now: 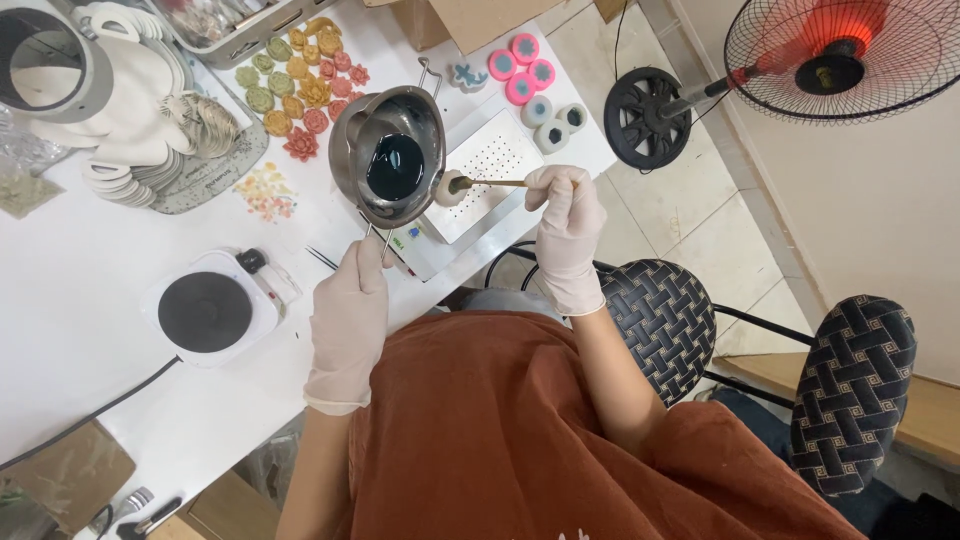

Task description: The person is melting colored wax pellets in a small electric pot, stirring the wax, and then pouring it into silicone molds and pressing them with metal stamps to create decorative wax seals.

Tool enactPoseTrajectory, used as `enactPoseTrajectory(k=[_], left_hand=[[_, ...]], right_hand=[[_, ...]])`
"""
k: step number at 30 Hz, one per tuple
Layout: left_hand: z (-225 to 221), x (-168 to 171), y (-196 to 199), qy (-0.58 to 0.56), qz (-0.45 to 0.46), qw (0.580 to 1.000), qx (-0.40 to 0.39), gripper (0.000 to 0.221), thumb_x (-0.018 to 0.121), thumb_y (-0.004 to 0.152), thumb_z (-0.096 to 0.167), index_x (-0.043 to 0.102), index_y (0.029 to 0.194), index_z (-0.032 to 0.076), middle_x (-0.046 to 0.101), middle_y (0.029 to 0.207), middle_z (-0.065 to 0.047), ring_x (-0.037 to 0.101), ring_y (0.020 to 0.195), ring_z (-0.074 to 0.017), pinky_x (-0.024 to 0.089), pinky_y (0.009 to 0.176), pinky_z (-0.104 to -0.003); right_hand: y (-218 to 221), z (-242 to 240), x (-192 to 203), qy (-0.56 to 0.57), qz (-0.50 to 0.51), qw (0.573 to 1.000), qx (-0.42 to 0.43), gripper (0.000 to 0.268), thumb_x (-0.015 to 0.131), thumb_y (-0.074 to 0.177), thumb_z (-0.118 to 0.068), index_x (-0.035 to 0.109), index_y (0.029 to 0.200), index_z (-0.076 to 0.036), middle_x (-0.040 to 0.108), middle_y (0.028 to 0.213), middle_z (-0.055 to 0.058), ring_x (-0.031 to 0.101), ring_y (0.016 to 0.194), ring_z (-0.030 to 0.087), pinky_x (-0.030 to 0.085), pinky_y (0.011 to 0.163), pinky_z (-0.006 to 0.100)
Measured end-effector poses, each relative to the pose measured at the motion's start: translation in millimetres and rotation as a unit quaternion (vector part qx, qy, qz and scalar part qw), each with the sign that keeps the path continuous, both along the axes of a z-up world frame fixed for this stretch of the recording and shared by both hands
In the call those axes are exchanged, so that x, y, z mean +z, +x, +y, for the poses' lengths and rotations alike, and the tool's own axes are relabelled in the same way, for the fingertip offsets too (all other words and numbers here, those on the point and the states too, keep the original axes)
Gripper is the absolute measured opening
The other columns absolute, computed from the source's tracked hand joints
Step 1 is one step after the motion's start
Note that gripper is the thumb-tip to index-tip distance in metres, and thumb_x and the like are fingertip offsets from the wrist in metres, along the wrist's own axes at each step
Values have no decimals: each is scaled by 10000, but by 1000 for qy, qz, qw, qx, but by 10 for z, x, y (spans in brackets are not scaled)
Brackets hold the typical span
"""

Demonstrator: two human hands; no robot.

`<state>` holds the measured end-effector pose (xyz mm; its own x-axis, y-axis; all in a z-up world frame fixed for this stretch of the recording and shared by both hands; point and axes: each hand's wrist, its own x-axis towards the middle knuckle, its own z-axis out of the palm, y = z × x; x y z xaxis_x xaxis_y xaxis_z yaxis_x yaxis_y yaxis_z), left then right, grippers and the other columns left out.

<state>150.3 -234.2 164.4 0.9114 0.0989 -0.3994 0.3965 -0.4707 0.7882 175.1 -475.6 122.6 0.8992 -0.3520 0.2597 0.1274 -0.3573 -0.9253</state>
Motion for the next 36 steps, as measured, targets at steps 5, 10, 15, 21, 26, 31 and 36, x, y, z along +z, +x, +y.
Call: enactPoseTrajectory(k=[5,10,15,21,26,31,36], left_hand=[[-2,34,-1,-1,11,1000,6,357,418,1066,372,662,1032,113,692,853,-179,646,773,-419,514,743,-426],[-14,-11,0,-3,-10,1000,1,340,425,1070,355,662,1045,113,697,871,-183,652,819,-429,515,742,-440],[-50,-15,1,-13,-3,1000,-14,331,416,1052,352,653,1048,122,736,920,-138,676,843,-406,516,741,-446],[-96,-60,-49,-16,-32,999,-18,365,442,1054,413,668,1036,127,741,901,-141,691,852,-396,527,751,-454],[-112,-12,-32,38,-1,998,-42,376,427,1058,424,676,1033,143,718,854,-172,665,847,-434,503,726,-506],[-101,-46,-30,33,-16,998,-48,379,421,1047,431,668,1033,144,717,842,-170,671,831,-431,506,714,-508],[-105,-7,-1,43,31,998,-41,396,416,1056,449,673,1053,148,707,826,-185,659,823,-445,500,718,-511]], right_hand=[[-11,7,35,-61,-44,995,71,213,466,1150,-113,567,1018,19,673,911,77,623,766,119,530,747,256],[59,-25,-56,-29,-20,999,15,236,445,1148,-151,571,1037,16,683,923,88,627,765,125,529,752,258],[209,30,-64,179,18,984,0,306,385,1158,-233,575,1075,-8,618,821,68,603,731,134,506,755,272],[270,152,-309,203,54,977,19,323,389,1139,-237,594,1057,-1,604,791,58,588,707,136,512,719,274],[287,144,-411,233,57,971,11,351,399,1151,-262,608,1048,1,590,784,52,562,716,137,493,720,271],[279,100,-486,284,102,953,-11,361,404,1131,-286,618,1034,-13,592,773,43,563,688,137,488,686,267],[272,25,-543,309,100,946,-17,359,416,1134,-292,622,1039,-13,593,775,47,560,683,142,489,681,275]])
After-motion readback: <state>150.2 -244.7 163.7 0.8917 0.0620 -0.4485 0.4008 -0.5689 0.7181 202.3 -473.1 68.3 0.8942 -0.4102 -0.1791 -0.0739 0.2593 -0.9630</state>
